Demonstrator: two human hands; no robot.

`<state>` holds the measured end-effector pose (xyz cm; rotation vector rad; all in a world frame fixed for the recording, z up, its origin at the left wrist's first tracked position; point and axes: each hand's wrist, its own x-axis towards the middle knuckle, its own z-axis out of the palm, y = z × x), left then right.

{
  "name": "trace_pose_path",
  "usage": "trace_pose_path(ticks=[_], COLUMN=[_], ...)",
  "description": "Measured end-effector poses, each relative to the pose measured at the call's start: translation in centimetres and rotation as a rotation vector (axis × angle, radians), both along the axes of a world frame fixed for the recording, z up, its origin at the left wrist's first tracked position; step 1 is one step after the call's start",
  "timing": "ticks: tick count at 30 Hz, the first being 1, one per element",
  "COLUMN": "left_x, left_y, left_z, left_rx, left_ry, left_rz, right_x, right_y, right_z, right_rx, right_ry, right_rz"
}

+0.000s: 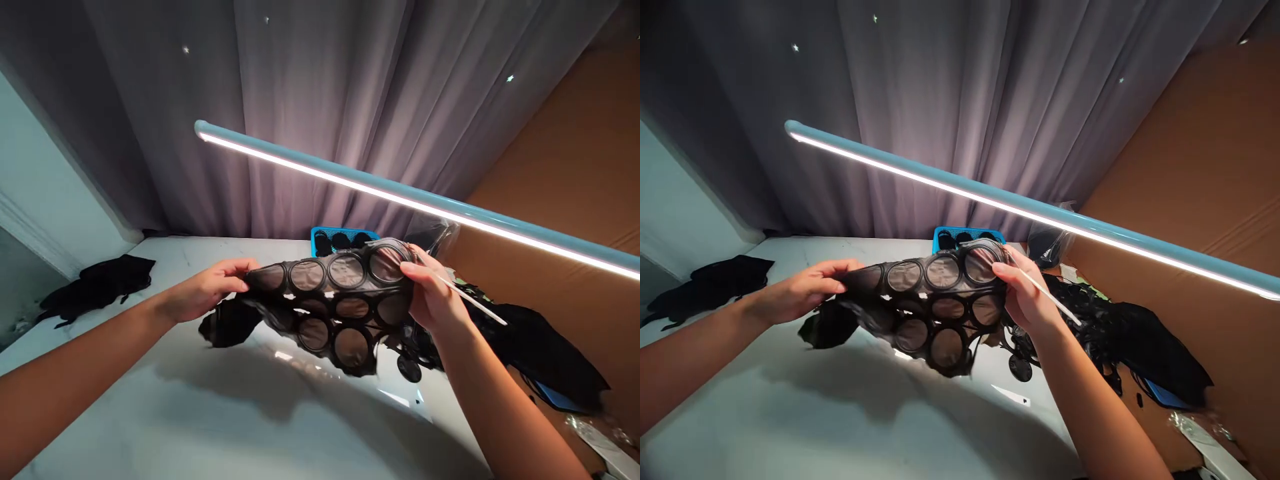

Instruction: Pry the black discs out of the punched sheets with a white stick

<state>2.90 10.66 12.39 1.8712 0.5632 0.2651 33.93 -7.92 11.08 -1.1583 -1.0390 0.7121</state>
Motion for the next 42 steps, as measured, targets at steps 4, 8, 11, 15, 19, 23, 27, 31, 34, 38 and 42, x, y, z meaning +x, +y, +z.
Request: trace_pose_path(ticks=[4, 8, 11, 15, 19, 23, 27, 31, 34, 38, 42], left_x=[-2.5, -6.0, -8.0, -7.7, -4.2, -0.6, 1.2, 3.0, 6.1, 11.5, 14.8], left_y=[-2.5, -5.4, -6.6, -5.3, -1.4, 2.8, 5.8, 5.9, 2.6, -4.0, -7.7], left_z=[0.9, 1.5, 1.9, 0.7, -4.5, -10.1, -11.7, -11.0, -10.8, -12.3, -15.5], left_rx=[0.266, 0.534, 0.608, 0.568, 0.61, 0.721, 0.766, 0.853, 0.969, 0.998, 1.033], left_ry=[0.048, 0.267, 0.322, 0.376, 0.427, 0.483, 0.469, 0.416, 0.337, 0.182, 0.154], left_rz=[0.104, 0.101, 0.035, -0.038, -0.094, -0.102, -0.114, -0.074, -0.054, -0.335, -0.337], right_x=[-0.1, -0.7, -0.6, 0.9, 2.8, 3.9, 4.5, 5.5, 6.0, 5.6, 4.9], right_y=[-2.4, -6.3, -8.6, -7.8, -3.4, 0.3, 1.0, 0.0, -0.3, 0.9, 2.3], right_z=[-0.1, -0.9, -1.9, -4.4, -9.2, -14.2, -15.7, -14.0, -12.7, -12.5, -13.6], right_rx=[-0.021, -0.115, -0.148, -0.235, -0.381, -0.452, -0.461, -0.358, -0.342, -0.356, -0.384], right_ry=[-0.04, -0.04, -0.027, -0.126, -0.404, -0.633, -0.744, -0.67, -0.444, -0.312, -0.366], right_rz=[0.005, -0.023, -0.035, -0.031, -0.054, -0.135, -0.154, -0.262, -0.283, -0.059, 0.151])
